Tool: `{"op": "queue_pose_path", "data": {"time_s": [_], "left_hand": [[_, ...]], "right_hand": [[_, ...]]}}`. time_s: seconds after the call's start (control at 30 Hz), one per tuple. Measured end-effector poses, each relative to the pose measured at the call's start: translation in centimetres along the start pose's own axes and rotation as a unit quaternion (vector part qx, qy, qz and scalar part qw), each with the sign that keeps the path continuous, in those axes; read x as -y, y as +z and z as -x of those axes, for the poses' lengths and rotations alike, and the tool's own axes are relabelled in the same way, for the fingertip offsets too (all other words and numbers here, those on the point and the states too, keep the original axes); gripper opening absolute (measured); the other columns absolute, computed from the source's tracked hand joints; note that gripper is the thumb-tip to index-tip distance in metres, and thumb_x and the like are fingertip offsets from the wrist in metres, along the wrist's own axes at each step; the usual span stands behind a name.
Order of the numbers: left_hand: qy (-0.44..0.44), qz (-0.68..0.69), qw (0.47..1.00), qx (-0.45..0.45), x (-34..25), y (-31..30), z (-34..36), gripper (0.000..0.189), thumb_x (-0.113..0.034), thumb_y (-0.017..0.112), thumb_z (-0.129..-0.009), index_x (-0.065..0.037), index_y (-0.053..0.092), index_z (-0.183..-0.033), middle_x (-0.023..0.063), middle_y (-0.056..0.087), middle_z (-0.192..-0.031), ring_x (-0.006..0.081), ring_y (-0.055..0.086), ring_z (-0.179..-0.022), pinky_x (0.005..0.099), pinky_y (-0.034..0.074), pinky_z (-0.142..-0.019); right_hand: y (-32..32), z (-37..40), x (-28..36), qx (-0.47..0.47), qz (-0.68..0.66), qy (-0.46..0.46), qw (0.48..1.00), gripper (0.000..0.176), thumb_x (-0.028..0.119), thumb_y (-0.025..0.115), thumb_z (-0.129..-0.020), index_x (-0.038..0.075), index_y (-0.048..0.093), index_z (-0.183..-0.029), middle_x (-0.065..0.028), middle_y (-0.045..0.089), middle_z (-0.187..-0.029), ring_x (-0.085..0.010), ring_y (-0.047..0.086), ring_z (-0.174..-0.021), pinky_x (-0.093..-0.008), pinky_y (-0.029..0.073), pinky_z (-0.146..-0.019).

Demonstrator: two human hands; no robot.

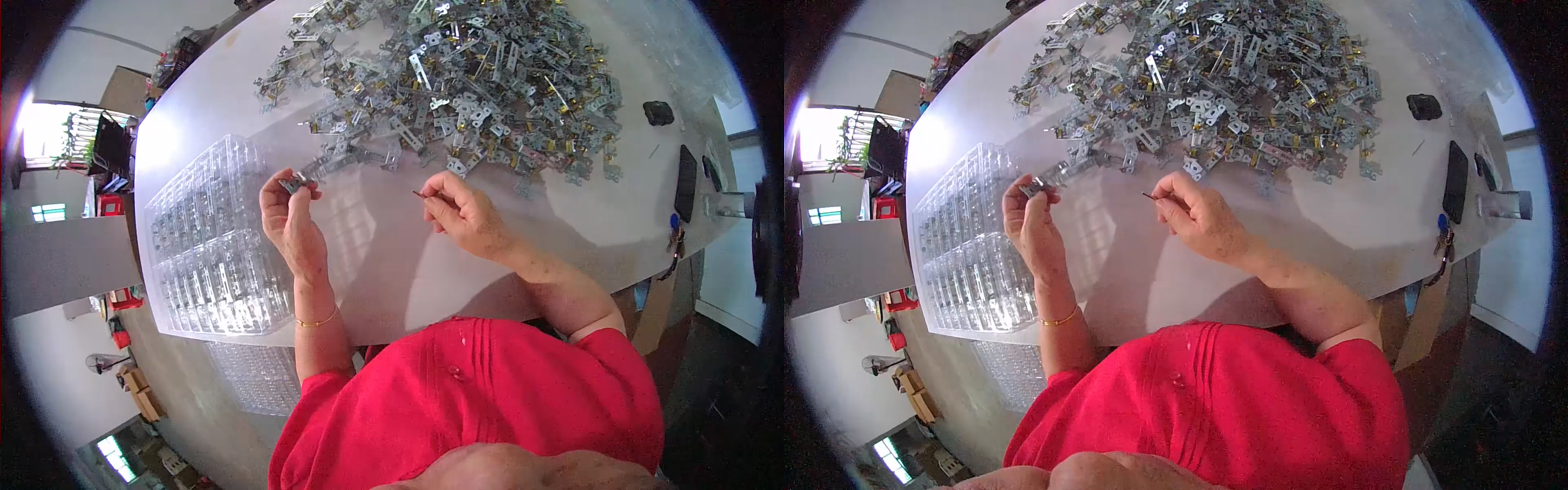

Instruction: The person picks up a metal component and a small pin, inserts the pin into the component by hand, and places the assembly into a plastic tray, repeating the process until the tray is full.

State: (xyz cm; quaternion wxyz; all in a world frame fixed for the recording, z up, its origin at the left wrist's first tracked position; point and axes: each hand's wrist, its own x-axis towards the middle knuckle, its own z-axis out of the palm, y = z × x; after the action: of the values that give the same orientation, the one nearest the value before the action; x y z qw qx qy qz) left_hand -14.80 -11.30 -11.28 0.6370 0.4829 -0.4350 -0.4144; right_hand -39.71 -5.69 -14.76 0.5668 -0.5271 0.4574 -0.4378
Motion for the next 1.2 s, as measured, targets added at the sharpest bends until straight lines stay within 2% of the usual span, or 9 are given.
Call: {"op": "queue_pose_path", "data": {"time_s": [0.17,0.3,0.5,0.67,0.8,0.9,1.07,1.17,1.2], "left_hand": [[-0.086,0.074,0.994,0.009,1.6,-2.6,1.8,0.031,0.007,0.052,-0.091,0.004,0.058,-0.122,0.012,0.066,-0.099,0.021,0.068,-0.092,0.0362,0.056,-0.086],[-0.169,0.243,0.953,0.061,2.4,-4.5,2.2,0.03,0.01,0.053,-0.092,0.003,0.056,-0.122,0.0179,0.068,-0.104,0.0275,0.069,-0.096,0.04,0.057,-0.091],[-0.143,0.252,0.954,0.073,2.6,-3.5,2.7,0.03,0.011,0.055,-0.093,-0.003,0.056,-0.12,0.0181,0.067,-0.107,0.028,0.067,-0.103,0.0406,0.054,-0.094],[-0.21,0.295,0.919,0.157,2.2,-2.2,3.6,0.03,0.01,0.058,-0.092,-0.004,0.056,-0.119,0.0177,0.067,-0.11,0.0284,0.066,-0.103,0.0402,0.055,-0.09],[-0.263,0.278,0.898,0.216,2.8,-1.1,4.1,0.029,0.01,0.06,-0.091,-0.004,0.056,-0.117,0.0161,0.067,-0.11,0.029,0.067,-0.1,0.041,0.057,-0.087],[-0.277,0.279,0.883,0.258,3.2,-0.4,4.3,0.029,0.009,0.06,-0.091,-0.003,0.055,-0.118,0.0161,0.067,-0.11,0.029,0.067,-0.099,0.0417,0.056,-0.089],[-0.29,0.246,0.883,0.277,2.6,0.2,4.0,0.032,0.008,0.058,-0.092,0.0,0.054,-0.123,0.0179,0.067,-0.114,0.0279,0.066,-0.103,0.0424,0.055,-0.095],[-0.214,0.178,0.926,0.257,1.5,1.1,3.7,0.035,0.002,0.062,-0.091,0.001,0.055,-0.125,0.0167,0.067,-0.116,0.0274,0.066,-0.105,0.0419,0.054,-0.095],[-0.171,0.088,0.949,0.252,1.1,1.3,3.7,0.037,-0.001,0.066,-0.09,0.001,0.055,-0.126,0.016,0.067,-0.116,0.0268,0.066,-0.106,0.0411,0.054,-0.095]], "right_hand": [[0.0,-0.1,-0.3,0.003,0.01,-0.003,1.0,0.01,0.011,0.057,-0.104,0.003,0.057,-0.11,-0.0037,0.064,-0.081,-0.0106,0.062,-0.07,-0.0283,0.052,-0.064],[-0.1,-0.1,-0.6,0.017,0.01,0.002,1.0,0.01,0.011,0.055,-0.106,0.004,0.056,-0.113,-0.0016,0.063,-0.087,-0.0067,0.059,-0.071,-0.0236,0.052,-0.063],[-0.2,0.0,-0.5,0.017,0.013,-0.001,1.0,0.009,0.012,0.055,-0.107,0.004,0.055,-0.112,-0.0018,0.063,-0.088,-0.0071,0.059,-0.072,-0.0236,0.052,-0.065],[0.2,-0.4,-0.8,-0.018,-0.087,-0.07,0.994,0.01,0.014,0.055,-0.107,0.004,0.055,-0.111,-0.0037,0.065,-0.09,-0.0125,0.066,-0.078,-0.0279,0.053,-0.068],[-0.1,-0.9,-0.8,-0.03,-0.163,-0.076,0.983,0.012,0.016,0.054,-0.108,0.005,0.055,-0.113,-0.0033,0.065,-0.094,-0.0126,0.068,-0.084,-0.0281,0.055,-0.071],[-0.8,-0.8,-0.3,-0.008,-0.151,-0.06,0.987,0.012,0.016,0.054,-0.108,0.005,0.055,-0.112,-0.0038,0.065,-0.093,-0.0119,0.068,-0.083,-0.0279,0.055,-0.07],[-0.7,-0.7,-0.8,-0.04,-0.109,-0.074,0.99,0.01,0.013,0.055,-0.107,0.004,0.054,-0.112,-0.005,0.065,-0.089,-0.0124,0.068,-0.076,-0.0275,0.056,-0.066],[-0.8,-0.8,-0.9,-0.061,-0.088,-0.09,0.99,0.009,0.01,0.055,-0.107,0.003,0.053,-0.112,-0.0055,0.065,-0.086,-0.0128,0.067,-0.072,-0.0277,0.056,-0.064],[-0.8,-0.8,-0.9,-0.065,-0.084,-0.094,0.99,0.009,0.009,0.054,-0.107,0.003,0.053,-0.113,-0.0057,0.065,-0.085,-0.0129,0.067,-0.071,-0.0278,0.056,-0.064]]}}
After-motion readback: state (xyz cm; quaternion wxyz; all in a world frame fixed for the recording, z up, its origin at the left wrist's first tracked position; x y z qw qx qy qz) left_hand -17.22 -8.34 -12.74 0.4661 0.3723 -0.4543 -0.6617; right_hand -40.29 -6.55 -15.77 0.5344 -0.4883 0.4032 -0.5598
